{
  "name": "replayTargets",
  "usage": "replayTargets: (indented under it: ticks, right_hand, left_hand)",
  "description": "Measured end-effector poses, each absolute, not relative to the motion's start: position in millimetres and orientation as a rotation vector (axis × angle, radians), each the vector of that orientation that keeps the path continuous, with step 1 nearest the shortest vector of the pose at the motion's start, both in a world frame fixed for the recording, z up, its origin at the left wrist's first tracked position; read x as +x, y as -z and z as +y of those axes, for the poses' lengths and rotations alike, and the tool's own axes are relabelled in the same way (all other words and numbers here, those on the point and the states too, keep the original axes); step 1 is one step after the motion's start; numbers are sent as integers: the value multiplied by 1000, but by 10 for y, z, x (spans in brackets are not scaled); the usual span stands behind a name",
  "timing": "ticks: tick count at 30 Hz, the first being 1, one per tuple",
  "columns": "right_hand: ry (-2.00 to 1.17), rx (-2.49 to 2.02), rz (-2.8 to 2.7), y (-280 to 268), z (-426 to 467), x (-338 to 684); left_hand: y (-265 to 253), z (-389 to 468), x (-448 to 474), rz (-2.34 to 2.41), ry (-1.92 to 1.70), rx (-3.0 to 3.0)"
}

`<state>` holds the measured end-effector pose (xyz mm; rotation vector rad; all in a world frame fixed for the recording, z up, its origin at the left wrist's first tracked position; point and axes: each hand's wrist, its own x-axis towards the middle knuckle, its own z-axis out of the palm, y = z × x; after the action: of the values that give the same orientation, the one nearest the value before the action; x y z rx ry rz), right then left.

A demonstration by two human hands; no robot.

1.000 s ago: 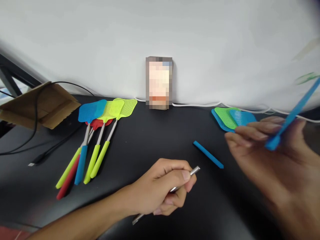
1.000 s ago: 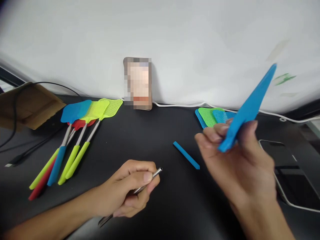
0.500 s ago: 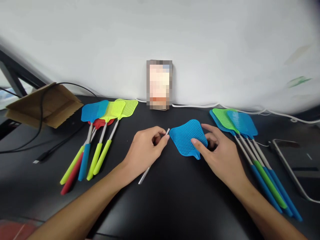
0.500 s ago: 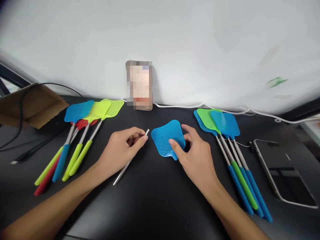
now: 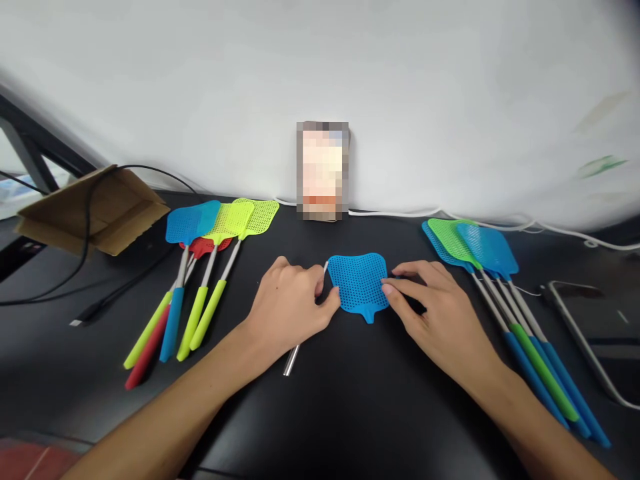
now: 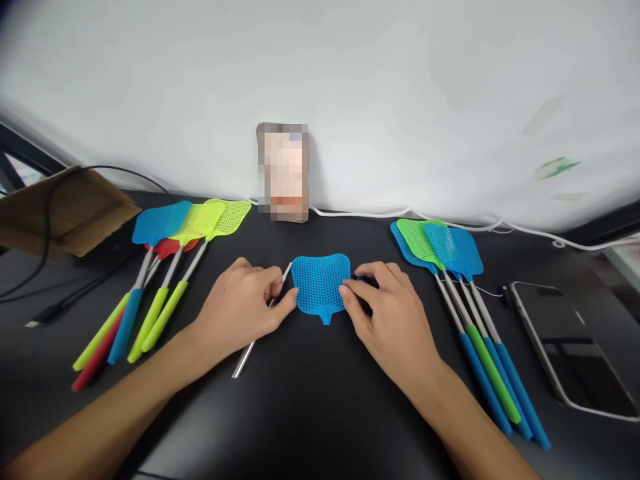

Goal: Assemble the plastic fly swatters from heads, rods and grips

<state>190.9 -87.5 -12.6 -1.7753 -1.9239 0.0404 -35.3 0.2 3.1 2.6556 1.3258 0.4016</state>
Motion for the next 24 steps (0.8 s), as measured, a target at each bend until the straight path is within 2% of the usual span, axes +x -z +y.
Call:
replayTargets:
  ticks: [14,24]
  right_hand:
    - [310,-2132,-1924,160,-902,2145]
    - [248,-2101,-1870,164,-882,2062]
  left_hand:
    - [-47,97,-450,1526,-242,2885]
    - [-128,103,-596,1691,-145,2890]
